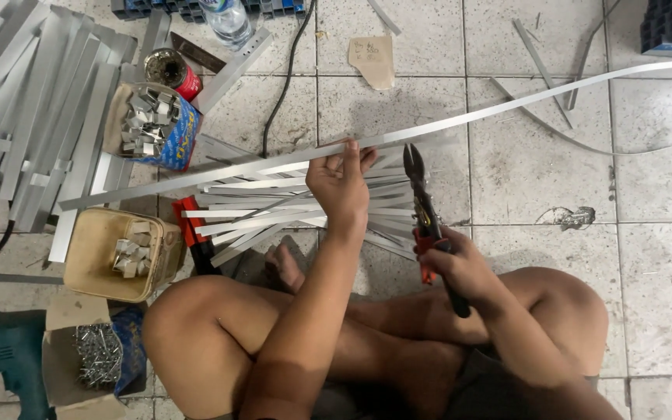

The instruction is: The person cuts a long metal strip using hand shears and then picks up another strip from a pile on the floor.

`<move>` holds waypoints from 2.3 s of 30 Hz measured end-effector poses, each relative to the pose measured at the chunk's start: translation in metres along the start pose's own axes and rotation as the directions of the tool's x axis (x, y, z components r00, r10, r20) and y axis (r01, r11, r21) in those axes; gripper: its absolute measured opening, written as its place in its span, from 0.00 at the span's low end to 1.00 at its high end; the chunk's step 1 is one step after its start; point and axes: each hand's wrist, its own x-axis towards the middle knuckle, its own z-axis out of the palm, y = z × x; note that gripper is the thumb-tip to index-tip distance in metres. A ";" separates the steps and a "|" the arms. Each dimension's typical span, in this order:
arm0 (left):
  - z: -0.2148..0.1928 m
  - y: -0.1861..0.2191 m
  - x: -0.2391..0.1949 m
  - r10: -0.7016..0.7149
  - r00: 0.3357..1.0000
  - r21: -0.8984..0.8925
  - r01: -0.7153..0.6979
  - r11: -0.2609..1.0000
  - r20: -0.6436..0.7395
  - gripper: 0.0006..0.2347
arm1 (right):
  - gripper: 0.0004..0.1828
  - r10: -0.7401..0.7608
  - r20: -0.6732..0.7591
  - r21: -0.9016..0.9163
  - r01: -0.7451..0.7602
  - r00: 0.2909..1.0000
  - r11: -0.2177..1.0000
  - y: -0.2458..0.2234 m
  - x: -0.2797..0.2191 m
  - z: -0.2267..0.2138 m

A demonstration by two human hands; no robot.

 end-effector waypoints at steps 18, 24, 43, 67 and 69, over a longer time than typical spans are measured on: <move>0.004 0.012 -0.010 -0.002 1.000 0.080 0.001 0.997 0.007 0.11 | 0.11 -0.063 0.008 0.090 0.062 0.998 0.994 -0.002 0.004 0.033; 0.006 0.015 -0.013 -0.002 1.000 0.053 0.001 0.999 0.011 0.12 | 0.13 -0.081 0.009 0.110 0.080 0.997 0.991 -0.003 0.013 0.032; 0.008 0.018 -0.018 -0.007 1.000 0.058 0.008 0.998 -0.010 0.12 | 0.18 -0.106 -0.052 -0.017 0.105 0.993 0.994 -0.006 0.022 0.047; -0.001 -0.007 -0.027 -0.324 0.932 0.123 0.345 0.930 -0.164 0.09 | 0.36 -0.076 -0.241 -0.617 -0.092 0.968 0.781 0.025 0.043 -0.090; -0.002 -0.019 -0.034 -0.378 0.910 0.209 0.408 0.889 -0.171 0.06 | 0.35 0.023 -0.235 -0.667 -0.178 0.972 0.723 0.029 0.048 -0.128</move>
